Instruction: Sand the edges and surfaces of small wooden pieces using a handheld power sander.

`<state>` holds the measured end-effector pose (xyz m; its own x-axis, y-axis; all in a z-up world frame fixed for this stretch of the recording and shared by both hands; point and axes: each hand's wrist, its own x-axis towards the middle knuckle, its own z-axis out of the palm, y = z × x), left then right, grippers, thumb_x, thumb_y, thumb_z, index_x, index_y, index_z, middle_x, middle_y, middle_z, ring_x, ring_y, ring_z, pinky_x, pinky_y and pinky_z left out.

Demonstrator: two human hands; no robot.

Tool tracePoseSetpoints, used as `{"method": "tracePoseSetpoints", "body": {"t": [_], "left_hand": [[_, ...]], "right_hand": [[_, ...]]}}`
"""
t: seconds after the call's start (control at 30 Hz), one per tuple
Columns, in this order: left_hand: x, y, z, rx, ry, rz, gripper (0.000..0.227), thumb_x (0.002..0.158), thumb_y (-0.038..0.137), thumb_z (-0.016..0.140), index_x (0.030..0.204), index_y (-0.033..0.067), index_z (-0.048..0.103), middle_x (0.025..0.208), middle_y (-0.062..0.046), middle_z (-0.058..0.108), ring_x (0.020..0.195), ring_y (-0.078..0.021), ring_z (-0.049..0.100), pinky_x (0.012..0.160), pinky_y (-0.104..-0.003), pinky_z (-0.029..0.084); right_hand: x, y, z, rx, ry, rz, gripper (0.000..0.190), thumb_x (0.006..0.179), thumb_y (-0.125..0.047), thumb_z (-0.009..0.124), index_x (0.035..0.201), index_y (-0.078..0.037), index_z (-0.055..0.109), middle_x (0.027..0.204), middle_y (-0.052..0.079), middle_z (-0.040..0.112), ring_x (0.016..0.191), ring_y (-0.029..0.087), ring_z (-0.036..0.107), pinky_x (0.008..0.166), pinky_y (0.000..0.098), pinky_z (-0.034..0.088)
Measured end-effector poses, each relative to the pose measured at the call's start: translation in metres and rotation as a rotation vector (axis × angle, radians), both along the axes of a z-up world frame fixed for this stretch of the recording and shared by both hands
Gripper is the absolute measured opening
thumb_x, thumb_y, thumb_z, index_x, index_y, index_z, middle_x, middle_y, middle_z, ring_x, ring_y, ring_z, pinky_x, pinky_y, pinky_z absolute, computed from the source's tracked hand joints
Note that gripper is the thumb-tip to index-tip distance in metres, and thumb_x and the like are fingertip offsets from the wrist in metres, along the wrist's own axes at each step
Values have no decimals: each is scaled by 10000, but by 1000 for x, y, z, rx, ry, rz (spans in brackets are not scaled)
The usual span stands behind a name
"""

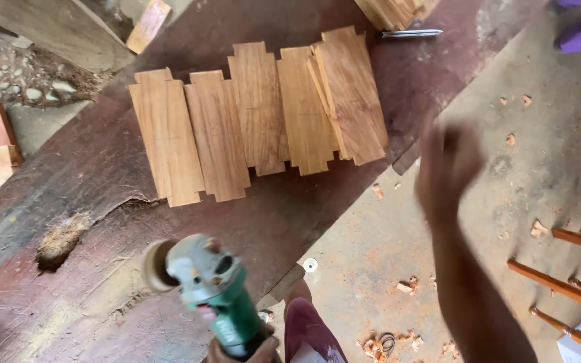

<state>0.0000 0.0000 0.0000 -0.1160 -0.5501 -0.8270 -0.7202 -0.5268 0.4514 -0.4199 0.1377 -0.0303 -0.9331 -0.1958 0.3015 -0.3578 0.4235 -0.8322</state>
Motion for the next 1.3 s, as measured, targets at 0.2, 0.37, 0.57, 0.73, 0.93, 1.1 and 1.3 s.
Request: {"method": "tracePoseSetpoints", "body": {"t": [0.2,0.37,0.57,0.73,0.93,1.1,1.3], "left_hand": [[-96,-13,66,477,317,67,713,590,80,894,1250,-14,643,860,-130,766,725,-207,763,714,-366,631],[-110,-30,76,504,538,-117,689,688,205,844,1299,-6,605,988,-136,768,873,-215,780,826,-358,650],[-96,-123,54,117,304,-684,248,864,204,673,1032,36,743,864,-109,777,797,-195,749,724,-328,598],[-141,-181,0,-570,110,-197,354,1052,259,678,1214,-40,579,1106,-140,653,972,-224,664,809,-354,557],[-166,-180,-21,-322,243,355,514,901,144,760,1308,-60,519,1021,-120,693,805,-166,644,682,-286,557],[-119,-179,-19,-276,669,637,394,917,60,765,1269,-60,635,952,-56,677,760,-123,563,639,-251,478],[66,-160,13,-261,397,537,419,927,83,711,1332,-10,652,1003,2,730,801,-62,617,673,-218,499]], "right_hand": [[168,-49,87,204,-1224,942,878,554,-281,862,1367,-42,633,1264,89,734,1169,215,689,1058,378,513],[191,-48,84,-211,-1610,628,878,605,-244,883,1382,7,559,1306,133,712,1200,248,680,1053,402,521],[187,-33,66,-285,-1393,358,647,624,-76,806,1227,44,604,1040,176,725,991,300,723,877,444,583],[173,-31,67,-151,-1226,291,441,685,29,725,1117,49,644,949,132,707,857,254,710,738,408,588],[176,-30,66,32,-1156,312,425,699,41,719,1118,25,649,941,124,716,865,218,715,754,367,580],[186,-37,67,247,-1065,378,362,708,18,767,1060,43,690,916,124,748,824,207,713,718,360,585],[223,-65,84,344,-970,554,398,704,-22,798,1081,19,679,939,92,742,804,171,718,697,329,604]]}}
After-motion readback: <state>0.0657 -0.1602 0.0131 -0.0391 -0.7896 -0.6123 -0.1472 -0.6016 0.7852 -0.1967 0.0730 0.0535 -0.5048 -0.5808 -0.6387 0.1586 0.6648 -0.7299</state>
